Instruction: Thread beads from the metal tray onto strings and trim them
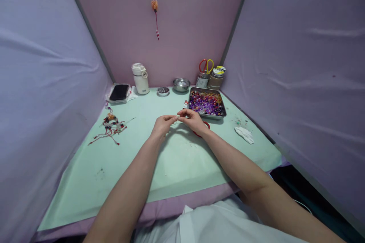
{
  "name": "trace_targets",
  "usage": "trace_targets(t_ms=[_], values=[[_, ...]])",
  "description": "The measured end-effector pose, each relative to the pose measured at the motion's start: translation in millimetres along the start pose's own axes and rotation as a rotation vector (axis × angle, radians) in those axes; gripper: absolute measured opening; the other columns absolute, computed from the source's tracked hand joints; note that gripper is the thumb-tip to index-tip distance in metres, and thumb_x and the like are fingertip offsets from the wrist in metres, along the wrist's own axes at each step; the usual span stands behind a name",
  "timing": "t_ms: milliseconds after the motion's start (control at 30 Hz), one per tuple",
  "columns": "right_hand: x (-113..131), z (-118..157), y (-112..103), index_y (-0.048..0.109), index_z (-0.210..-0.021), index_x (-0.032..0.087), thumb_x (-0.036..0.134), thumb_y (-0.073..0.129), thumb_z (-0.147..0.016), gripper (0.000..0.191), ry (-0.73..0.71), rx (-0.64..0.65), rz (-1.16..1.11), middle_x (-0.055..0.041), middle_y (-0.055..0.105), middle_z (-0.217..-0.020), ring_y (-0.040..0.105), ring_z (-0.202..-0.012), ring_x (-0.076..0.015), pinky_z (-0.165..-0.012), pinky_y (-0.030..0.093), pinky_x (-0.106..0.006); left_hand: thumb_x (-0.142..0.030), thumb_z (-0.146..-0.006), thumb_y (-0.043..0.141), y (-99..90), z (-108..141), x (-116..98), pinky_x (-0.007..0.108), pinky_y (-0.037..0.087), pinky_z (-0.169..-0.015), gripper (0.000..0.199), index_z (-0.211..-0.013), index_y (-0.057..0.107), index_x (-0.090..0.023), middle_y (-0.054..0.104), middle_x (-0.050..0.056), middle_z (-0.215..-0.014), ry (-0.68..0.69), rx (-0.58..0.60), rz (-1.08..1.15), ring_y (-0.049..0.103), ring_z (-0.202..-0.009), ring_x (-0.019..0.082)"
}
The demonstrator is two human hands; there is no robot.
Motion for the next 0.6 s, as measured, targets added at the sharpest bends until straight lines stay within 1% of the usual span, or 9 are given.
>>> trace_targets(t_ms=[100, 200, 300, 367, 433, 500, 567, 600], values=[[-1.6, -0.7, -0.9, 0.066, -0.081, 0.020, 0.038, 0.067, -0.073, 0.020, -0.044, -0.002, 0.043, -0.0011, 0.062, -0.079, 0.054, -0.076, -0.0147, -0.071, 0.042, -0.028, -0.040, -0.059, 0.073, 0.2, -0.8, 1.2, 0.030, 0.045, -0.067, 0.026, -0.073, 0.074, -0.017, 0.071, 0.007, -0.076, 0.001, -0.014, -0.002, 0.059, -0.073, 0.018], [-1.9, -1.2, -1.4, 0.064, -0.074, 0.020, 0.038, 0.065, -0.075, 0.019, -0.077, 0.002, 0.084, -0.0009, 0.061, -0.075, 0.052, -0.073, -0.0145, -0.069, 0.040, -0.028, -0.039, -0.060, 0.072, 0.9, -2.5, 2.6, 0.030, 0.045, -0.068, 0.025, -0.073, 0.073, -0.017, 0.071, 0.007, -0.077, 0.023, -0.024, -0.025, 0.059, -0.072, 0.018], [-1.7, -1.8, -2.3, 0.062, -0.074, 0.020, 0.038, 0.064, -0.075, 0.018, -0.077, -0.061, 0.060, -0.0003, 0.058, -0.074, 0.050, -0.071, -0.0140, -0.068, 0.039, -0.028, -0.037, -0.065, 0.068, -1.2, -6.3, 4.6, 0.032, 0.046, -0.070, 0.022, -0.075, 0.072, -0.018, 0.070, 0.007, -0.077, 0.094, -0.029, -0.112, 0.060, -0.073, 0.019], [-1.9, -2.2, -3.8, 0.060, -0.075, 0.021, 0.039, 0.063, -0.076, 0.018, -0.068, -0.145, 0.027, 0.0000, 0.057, -0.075, 0.048, -0.069, -0.0135, -0.067, 0.038, -0.028, -0.031, -0.068, 0.064, -5.4, -9.3, 6.4, 0.035, 0.046, -0.075, 0.016, -0.077, 0.071, -0.020, 0.069, 0.007, -0.082, 0.184, -0.047, -0.263, 0.060, -0.079, 0.021], [-2.4, -2.5, -5.4, 0.059, -0.077, 0.021, 0.040, 0.063, -0.076, 0.020, -0.058, -0.211, 0.002, -0.0001, 0.056, -0.076, 0.047, -0.068, -0.0132, -0.066, 0.038, -0.027, -0.021, -0.067, 0.062, -11.3, -11.4, 8.2, 0.041, 0.043, -0.085, 0.016, -0.079, 0.071, -0.023, 0.067, 0.009, -0.095, 0.287, -0.092, -0.507, 0.057, -0.094, 0.026], [-2.7, -2.8, -6.2, 0.058, -0.078, 0.021, 0.041, 0.063, -0.076, 0.021, -0.060, -0.236, -0.013, -0.0003, 0.056, -0.076, 0.046, -0.067, -0.0133, -0.065, 0.038, -0.027, -0.016, -0.064, 0.061, -17.8, -12.9, 11.0, 0.047, 0.039, -0.090, 0.023, -0.083, 0.071, -0.025, 0.063, 0.012, -0.106, 0.309, -0.157, -0.710, 0.050, -0.108, 0.033], [-2.3, -2.9, -6.5, 0.058, -0.079, 0.021, 0.042, 0.063, -0.075, 0.021, -0.074, -0.238, -0.020, -0.0008, 0.056, -0.077, 0.046, -0.069, -0.0137, -0.066, 0.038, -0.028, -0.014, -0.065, 0.059, -22.1, -14.3, 13.0, 0.050, 0.036, -0.092, 0.027, -0.087, 0.071, -0.025, 0.060, 0.013, -0.111, 0.299, -0.185, -0.797, 0.045, -0.114, 0.036], [-1.9, -2.9, -6.5, 0.059, -0.078, 0.021, 0.042, 0.064, -0.075, 0.021, -0.081, -0.238, -0.024, -0.0010, 0.057, -0.078, 0.047, -0.070, -0.0140, -0.067, 0.039, -0.028, -0.014, -0.066, 0.058, -22.9, -15.0, 13.5, 0.050, 0.036, -0.092, 0.028, -0.089, 0.071, -0.026, 0.060, 0.013, -0.112, 0.303, -0.183, -0.802, 0.045, -0.114, 0.036]])
Point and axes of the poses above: each hand's wrist, its own z-axis away from the middle knuckle, its own y-axis out of the palm, x = y × z, the point moved 2 cm from there along -z, towards the middle knuckle
